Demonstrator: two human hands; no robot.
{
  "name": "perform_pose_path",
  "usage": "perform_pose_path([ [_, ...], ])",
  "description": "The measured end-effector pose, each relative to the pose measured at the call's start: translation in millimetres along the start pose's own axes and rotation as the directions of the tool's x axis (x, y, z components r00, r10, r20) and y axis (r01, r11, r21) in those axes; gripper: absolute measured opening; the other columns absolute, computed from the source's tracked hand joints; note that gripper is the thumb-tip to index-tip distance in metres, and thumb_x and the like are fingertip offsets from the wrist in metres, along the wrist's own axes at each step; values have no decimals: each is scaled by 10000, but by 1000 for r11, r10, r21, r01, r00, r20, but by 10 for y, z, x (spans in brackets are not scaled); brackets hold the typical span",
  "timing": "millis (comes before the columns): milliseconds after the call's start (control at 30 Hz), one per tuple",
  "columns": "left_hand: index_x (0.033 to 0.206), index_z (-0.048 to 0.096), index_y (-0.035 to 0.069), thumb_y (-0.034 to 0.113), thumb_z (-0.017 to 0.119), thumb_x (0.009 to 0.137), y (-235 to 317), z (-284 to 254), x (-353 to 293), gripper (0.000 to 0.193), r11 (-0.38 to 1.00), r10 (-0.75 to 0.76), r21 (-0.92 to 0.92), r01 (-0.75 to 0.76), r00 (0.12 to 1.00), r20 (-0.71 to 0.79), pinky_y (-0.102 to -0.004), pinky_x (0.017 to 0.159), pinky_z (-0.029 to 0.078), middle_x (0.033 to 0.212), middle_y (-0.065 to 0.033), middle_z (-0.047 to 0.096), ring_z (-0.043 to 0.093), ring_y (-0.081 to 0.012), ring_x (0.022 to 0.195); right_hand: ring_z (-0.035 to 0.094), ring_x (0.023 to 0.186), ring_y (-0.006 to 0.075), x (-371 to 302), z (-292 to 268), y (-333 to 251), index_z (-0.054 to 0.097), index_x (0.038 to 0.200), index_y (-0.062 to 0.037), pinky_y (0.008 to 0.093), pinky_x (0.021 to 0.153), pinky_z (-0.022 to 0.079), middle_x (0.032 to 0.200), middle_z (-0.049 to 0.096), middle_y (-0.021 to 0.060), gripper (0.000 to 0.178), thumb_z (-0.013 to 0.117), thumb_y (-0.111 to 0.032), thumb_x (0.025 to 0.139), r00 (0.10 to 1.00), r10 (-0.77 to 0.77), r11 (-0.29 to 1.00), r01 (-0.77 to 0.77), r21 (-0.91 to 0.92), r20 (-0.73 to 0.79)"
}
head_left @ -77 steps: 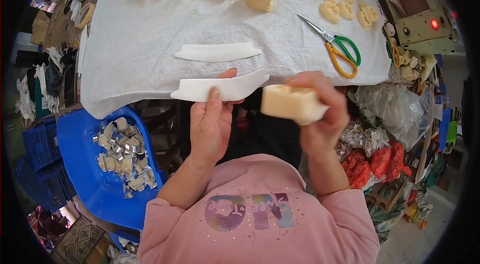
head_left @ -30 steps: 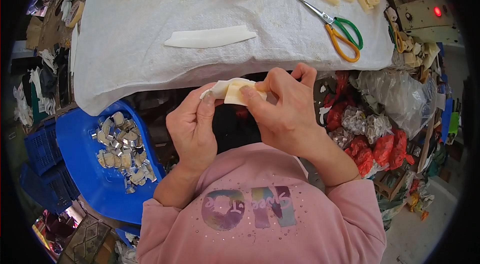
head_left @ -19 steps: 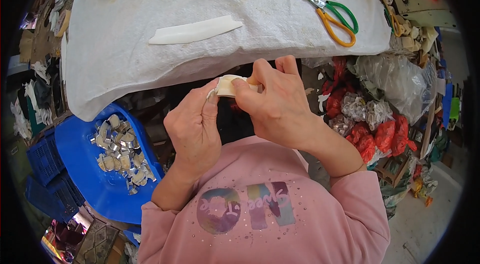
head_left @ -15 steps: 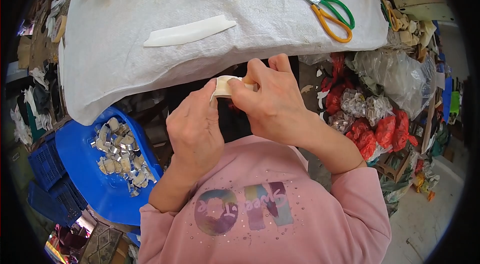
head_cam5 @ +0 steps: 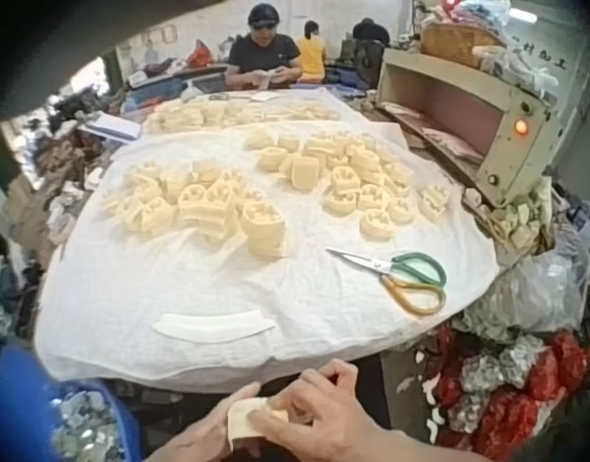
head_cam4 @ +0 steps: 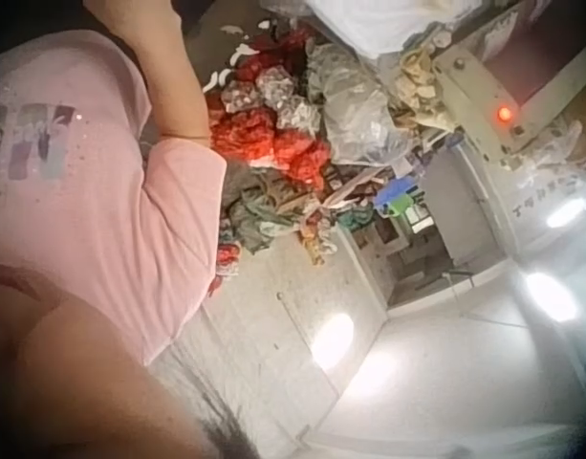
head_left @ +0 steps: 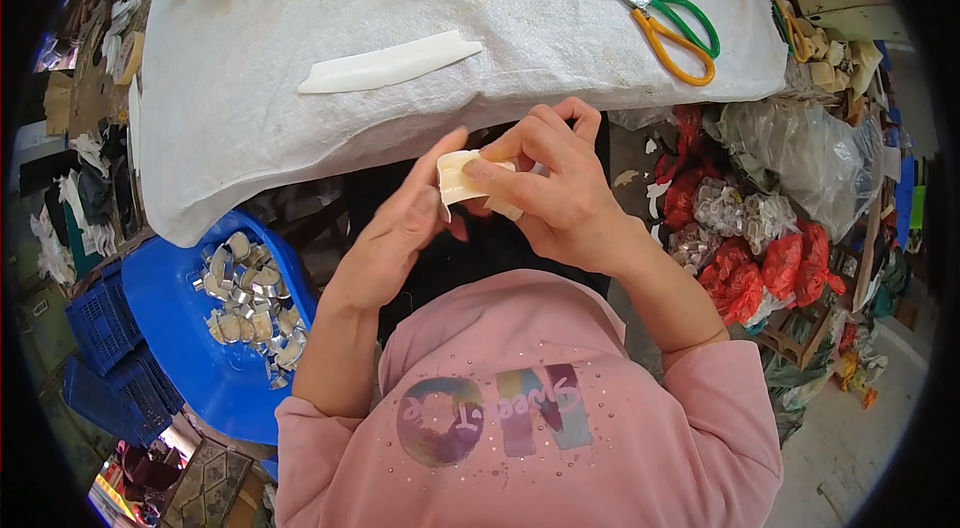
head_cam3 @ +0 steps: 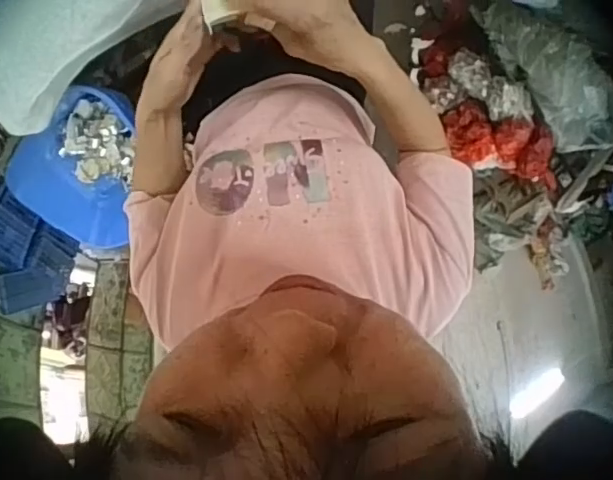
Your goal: The recorder is trimming and assembling foam shoe components at a manufacturing workstation.
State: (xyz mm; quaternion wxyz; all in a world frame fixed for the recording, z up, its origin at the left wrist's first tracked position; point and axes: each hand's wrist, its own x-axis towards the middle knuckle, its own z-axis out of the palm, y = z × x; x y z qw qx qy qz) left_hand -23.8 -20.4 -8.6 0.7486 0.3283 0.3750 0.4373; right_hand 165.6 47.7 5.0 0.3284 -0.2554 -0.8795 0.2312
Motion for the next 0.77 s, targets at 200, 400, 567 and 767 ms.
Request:
perform_pose_path([
  [200,1334,355,33,443,518,860,-32,63,114,648,946,-116,-290,143,987,109,-293,715,408,1121,-93,512,516,-187,899,467,758,179,-12,-15,-18,628,965,-152,400,761,265,803,487,4,377,676,-4,621,1000,-20,999,20,45,14],
  [400,1252,409,65,374,522,840,-41,96,126,528,937,-163,-302,173,985,57,-269,700,398,1016,-60,524,498,-137,831,451,777,200,-39,9,-38,604,982,-145,406,764,266,802,479,13,399,670,-7,614,999,-45,999,45,19,17],
  [567,1271,389,65,404,532,842,-5,92,153,565,957,-193,-210,201,979,57,-271,703,398,1048,-74,532,501,-135,843,451,786,198,-87,19,-8,613,987,-146,411,783,265,800,483,5,403,662,7,618,999,-30,999,29,28,26],
  [767,1346,317,53,481,489,906,-16,163,107,638,990,126,87,-110,970,-208,-290,770,435,1062,-99,534,530,-159,891,466,808,193,-81,-20,-23,631,996,-151,422,788,269,804,507,-14,420,663,12,610,998,67,998,-67,-6,-2],
])
